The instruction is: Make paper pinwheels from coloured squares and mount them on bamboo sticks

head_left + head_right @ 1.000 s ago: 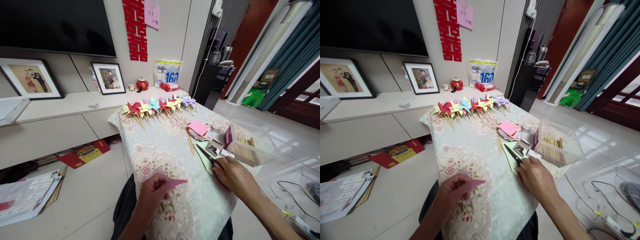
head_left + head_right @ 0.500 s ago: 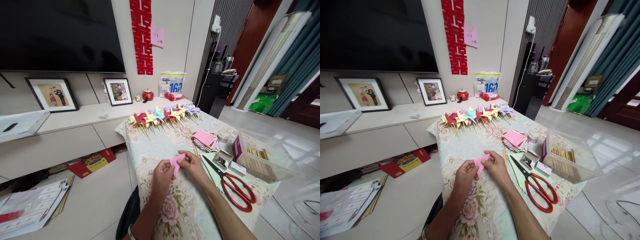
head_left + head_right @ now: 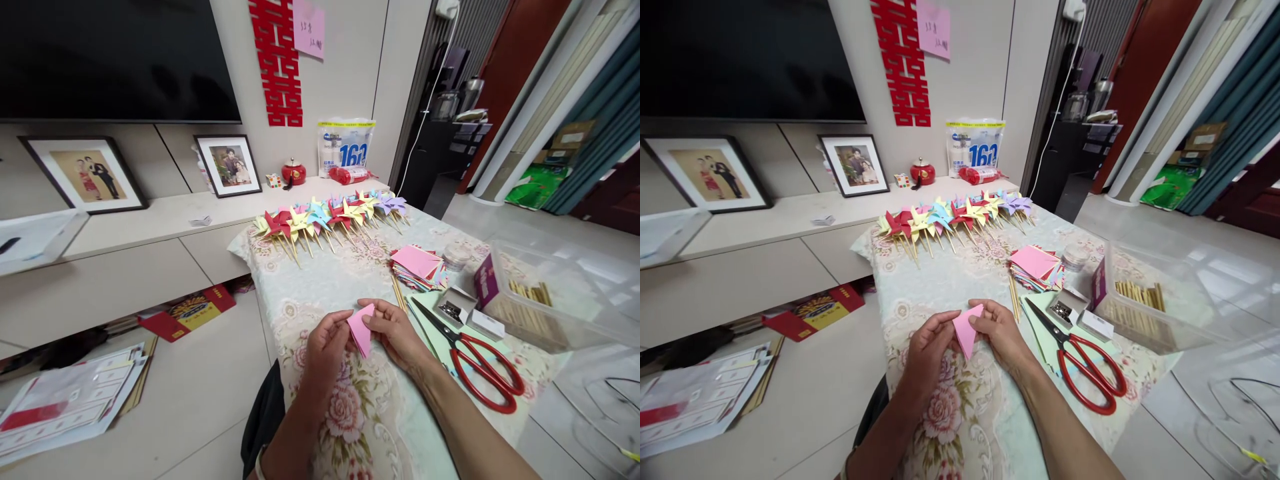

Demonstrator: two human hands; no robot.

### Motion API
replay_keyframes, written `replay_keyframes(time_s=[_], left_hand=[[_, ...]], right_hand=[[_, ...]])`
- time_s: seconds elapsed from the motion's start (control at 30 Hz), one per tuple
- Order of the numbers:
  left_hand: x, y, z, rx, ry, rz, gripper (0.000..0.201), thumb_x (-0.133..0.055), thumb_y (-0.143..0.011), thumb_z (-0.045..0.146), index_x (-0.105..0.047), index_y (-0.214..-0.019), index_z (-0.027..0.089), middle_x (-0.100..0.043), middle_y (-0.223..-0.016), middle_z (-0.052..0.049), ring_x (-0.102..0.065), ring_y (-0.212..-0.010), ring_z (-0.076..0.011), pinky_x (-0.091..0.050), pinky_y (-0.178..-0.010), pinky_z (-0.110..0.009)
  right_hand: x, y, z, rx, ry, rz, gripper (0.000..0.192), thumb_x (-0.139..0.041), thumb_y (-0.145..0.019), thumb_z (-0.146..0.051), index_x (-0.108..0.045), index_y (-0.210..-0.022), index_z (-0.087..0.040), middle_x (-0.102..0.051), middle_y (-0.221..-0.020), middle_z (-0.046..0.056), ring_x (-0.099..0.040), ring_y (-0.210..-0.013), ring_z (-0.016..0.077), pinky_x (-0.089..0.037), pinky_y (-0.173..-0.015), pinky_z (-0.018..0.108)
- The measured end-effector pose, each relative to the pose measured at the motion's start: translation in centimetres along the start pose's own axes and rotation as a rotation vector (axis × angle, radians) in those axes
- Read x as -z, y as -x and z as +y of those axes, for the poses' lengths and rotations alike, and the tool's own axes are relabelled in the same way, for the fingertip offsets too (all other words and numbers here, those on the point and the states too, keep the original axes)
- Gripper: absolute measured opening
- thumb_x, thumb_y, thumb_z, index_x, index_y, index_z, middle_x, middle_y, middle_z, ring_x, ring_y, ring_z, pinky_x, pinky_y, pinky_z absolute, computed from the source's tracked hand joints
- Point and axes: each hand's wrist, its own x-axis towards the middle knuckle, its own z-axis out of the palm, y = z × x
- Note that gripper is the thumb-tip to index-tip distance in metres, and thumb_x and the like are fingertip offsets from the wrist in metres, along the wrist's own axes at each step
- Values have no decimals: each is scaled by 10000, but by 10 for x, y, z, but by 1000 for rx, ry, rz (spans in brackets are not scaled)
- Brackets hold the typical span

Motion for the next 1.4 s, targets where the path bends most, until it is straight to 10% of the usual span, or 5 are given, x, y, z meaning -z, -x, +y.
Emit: replay_keyframes(time_s=[1.4], left_hand=[[-6,1,-5,-39,-48,-76,126,-696,-739,236,-715,-839,162,-697,-692,-30,-612,-592,-137,-478,-555,-231]], right_hand=[[4,3,2,19,141,-94,522,-810,-707,-580,-749,-995,-149,-559,-575,-31,-432,-547,109,-301,-539,243]])
